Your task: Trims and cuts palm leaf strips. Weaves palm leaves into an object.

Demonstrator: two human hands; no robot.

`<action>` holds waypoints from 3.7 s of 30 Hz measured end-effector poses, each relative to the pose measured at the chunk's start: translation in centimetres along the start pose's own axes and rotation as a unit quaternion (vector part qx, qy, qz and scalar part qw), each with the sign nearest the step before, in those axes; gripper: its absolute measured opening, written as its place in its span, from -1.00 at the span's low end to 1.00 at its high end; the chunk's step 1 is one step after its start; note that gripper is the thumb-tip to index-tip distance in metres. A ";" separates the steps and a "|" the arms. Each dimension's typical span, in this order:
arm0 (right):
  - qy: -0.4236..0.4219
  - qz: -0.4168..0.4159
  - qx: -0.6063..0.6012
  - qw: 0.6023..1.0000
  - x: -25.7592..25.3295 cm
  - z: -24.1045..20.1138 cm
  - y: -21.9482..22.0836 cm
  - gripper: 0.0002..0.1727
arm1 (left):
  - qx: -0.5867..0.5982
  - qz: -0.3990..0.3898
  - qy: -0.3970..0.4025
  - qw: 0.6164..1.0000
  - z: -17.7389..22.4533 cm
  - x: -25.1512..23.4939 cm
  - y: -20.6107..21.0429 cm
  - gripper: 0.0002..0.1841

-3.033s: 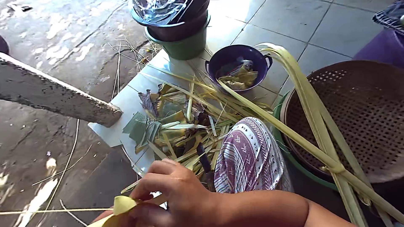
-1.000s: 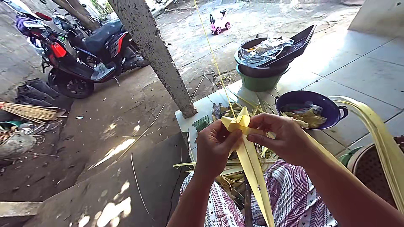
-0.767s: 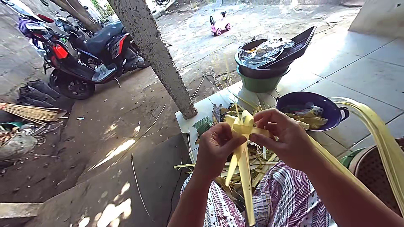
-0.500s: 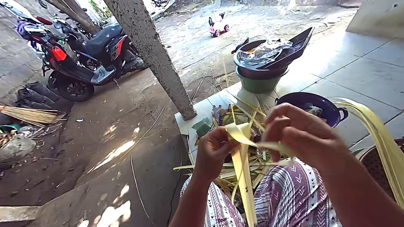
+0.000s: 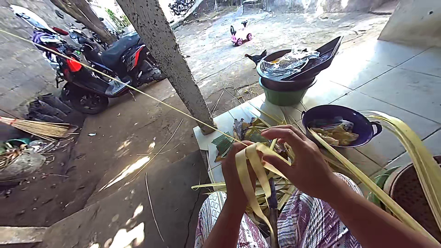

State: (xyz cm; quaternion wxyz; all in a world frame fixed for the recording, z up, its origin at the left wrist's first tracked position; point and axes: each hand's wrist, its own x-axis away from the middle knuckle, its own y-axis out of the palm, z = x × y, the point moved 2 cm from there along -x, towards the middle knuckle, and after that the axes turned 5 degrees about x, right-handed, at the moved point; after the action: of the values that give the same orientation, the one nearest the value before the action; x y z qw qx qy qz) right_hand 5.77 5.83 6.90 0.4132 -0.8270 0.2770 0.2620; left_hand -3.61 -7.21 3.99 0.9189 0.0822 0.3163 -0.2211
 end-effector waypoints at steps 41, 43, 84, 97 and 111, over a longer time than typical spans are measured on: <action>-0.025 -0.046 0.166 0.985 -1.5 1.6 -0.1 -0.83 | -0.019 -0.018 -0.145 0.989 -2.0 1.7 -2.2 -0.88; 0.120 -0.129 0.049 0.983 -1.3 1.5 0.2 -0.87 | -0.043 -0.010 -0.102 0.994 -2.2 1.7 -2.3 -0.89; 0.190 -0.126 -0.202 0.952 1.9 -1.9 3.3 -0.75 | -0.070 -0.071 -0.146 0.984 -0.6 -0.2 -2.3 -0.89; -0.122 0.024 0.185 0.975 -0.6 -1.6 0.6 -0.74 | 0.022 -0.083 -0.215 0.973 1.4 -1.7 -1.3 -0.89; 0.094 -0.161 -0.215 0.959 -0.1 0.4 -4.7 -0.81 | 0.043 -0.106 -0.234 0.966 1.2 -1.1 -1.8 -0.90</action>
State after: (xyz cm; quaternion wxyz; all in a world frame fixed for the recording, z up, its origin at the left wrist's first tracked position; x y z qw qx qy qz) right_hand 8.83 8.59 9.28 0.2341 -0.9509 0.1153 0.1663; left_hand -4.50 -8.77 5.58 0.9342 0.0334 0.0900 -0.3437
